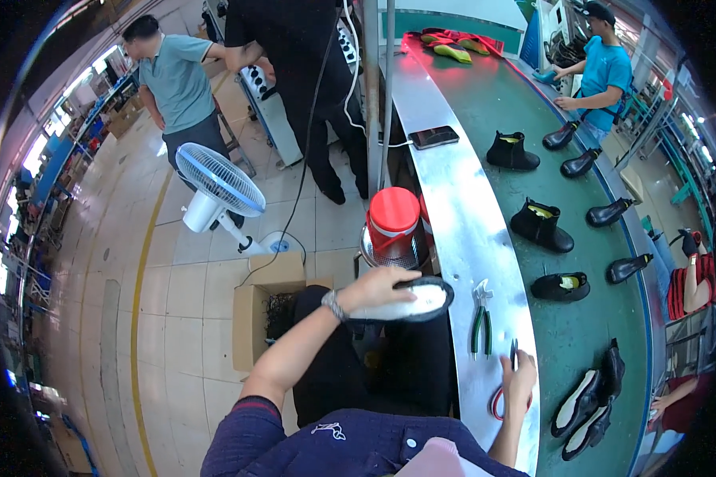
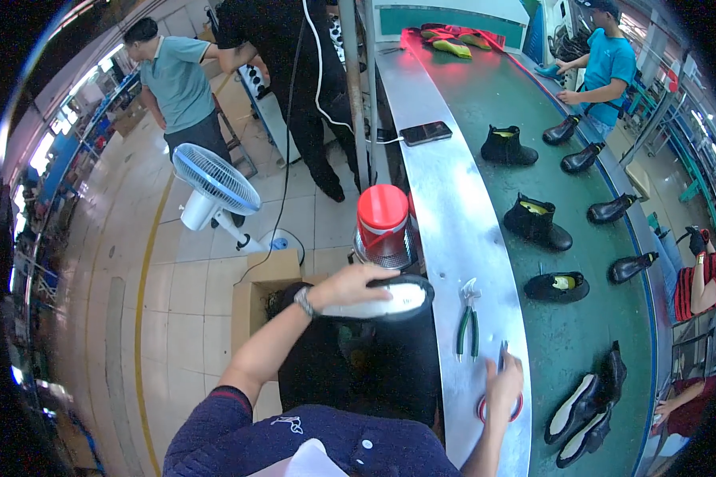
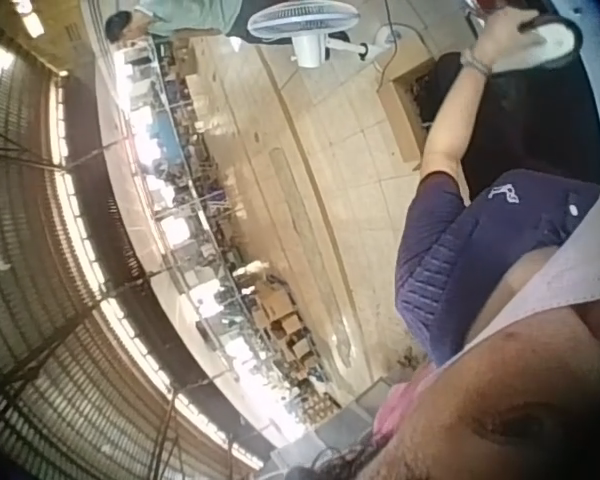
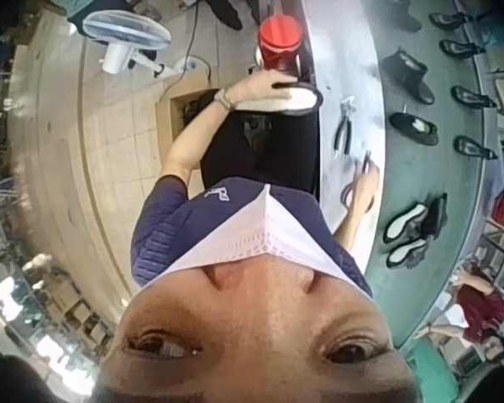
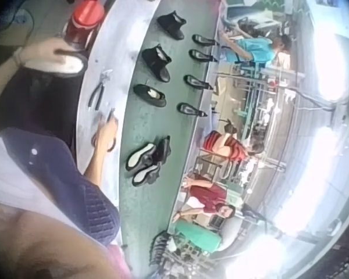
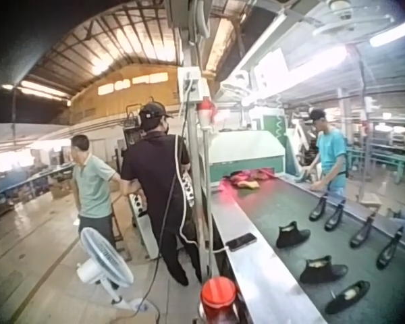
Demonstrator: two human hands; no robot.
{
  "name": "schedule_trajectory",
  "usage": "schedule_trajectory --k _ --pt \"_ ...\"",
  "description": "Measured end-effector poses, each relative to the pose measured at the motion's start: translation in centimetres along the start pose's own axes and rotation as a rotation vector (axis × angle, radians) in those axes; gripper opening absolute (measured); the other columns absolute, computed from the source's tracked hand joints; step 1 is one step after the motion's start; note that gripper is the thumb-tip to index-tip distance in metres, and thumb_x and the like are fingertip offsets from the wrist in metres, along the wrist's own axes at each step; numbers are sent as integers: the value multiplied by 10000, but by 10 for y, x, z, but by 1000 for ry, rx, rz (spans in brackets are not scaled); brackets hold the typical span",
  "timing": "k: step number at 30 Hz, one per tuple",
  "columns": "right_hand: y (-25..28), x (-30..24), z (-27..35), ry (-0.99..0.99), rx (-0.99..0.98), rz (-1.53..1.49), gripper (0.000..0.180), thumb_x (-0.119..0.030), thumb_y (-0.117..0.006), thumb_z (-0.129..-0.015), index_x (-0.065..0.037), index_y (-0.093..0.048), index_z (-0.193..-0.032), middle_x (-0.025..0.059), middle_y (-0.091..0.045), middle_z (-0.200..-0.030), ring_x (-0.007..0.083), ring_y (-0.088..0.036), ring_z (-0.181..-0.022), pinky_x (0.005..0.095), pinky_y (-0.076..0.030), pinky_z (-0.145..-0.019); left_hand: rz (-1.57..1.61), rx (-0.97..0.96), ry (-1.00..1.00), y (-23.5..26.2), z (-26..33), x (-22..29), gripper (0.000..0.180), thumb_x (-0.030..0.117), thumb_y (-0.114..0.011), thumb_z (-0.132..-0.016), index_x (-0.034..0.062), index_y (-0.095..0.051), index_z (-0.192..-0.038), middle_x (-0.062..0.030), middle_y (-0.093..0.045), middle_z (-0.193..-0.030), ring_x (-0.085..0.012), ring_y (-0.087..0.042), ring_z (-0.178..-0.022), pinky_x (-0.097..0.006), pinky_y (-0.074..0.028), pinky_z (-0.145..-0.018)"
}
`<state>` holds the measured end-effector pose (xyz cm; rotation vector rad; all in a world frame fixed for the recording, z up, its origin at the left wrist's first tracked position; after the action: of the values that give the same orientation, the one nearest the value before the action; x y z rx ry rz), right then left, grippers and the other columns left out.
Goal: Trimming and finishing the sole edges of a shoe using pliers and scissors.
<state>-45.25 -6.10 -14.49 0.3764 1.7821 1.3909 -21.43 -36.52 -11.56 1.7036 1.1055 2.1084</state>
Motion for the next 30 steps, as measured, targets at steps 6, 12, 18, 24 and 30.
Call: schedule_trajectory --k 6,12,18,24,30 --pt "-78 -71 -41 167 -68 144 669 -341 -700 -836 12 -467 -1353 238 -530 -1212 398 -513 -1117 464 -430 -941 -47 138 90 8 -8 -17 450 347 -578 -950 86 -581 -1315 -195 -634 -1213 -304 -605 -1119 -401 -449 -977" --pt "-105 -46 -58 149 -40 149 631 -260 -668 -852 11 -445 -1376 248 -506 -1200 389 -504 -1086 466 -434 -908 -349 360 -33 -3 -17 -15 350 345 -493 -989 39 -505 -820 -147 -621 -657 -336 -642 -603 -451 -507 -548" --pt "-78 -36 -59 -454 -454 -1059 263 -259 -491 -974 -27 -591 -1048 47 -588 -789 127 -597 -711 260 -488 -625 -107 279 278 20 -15 -20 392 411 -530 -964 33 -627 -931 -154 -634 -688 -317 -650 -695 -439 -503 -674" --pt "-32 -81 -45 -369 -609 -1125 221 -181 -555 -967 -37 -542 -1135 32 -604 -778 119 -576 -733 255 -441 -677 -50 438 -42 2 -9 -25 372 375 -527 -972 33 -656 -1042 -132 -664 -814 -333 -645 -777 -423 -497 -729" --pt "-17 -133 -62 31 -852 -814 536 -76 -508 -969 -43 -317 -1468 46 -639 -865 135 -599 -814 277 -462 -786 -128 455 97 11 -20 -23 327 351 -492 -985 73 -633 -889 -150 -653 -802 -329 -633 -728 -456 -474 -661"
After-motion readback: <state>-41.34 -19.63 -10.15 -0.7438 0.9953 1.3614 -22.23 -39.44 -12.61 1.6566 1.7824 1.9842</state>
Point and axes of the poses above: each hand's wrist, its own z-axis away from the middle knuckle, its own y-axis out of the back of the hand, x = y × z, the point moved 4 cm from there along -z, towards the middle knuckle
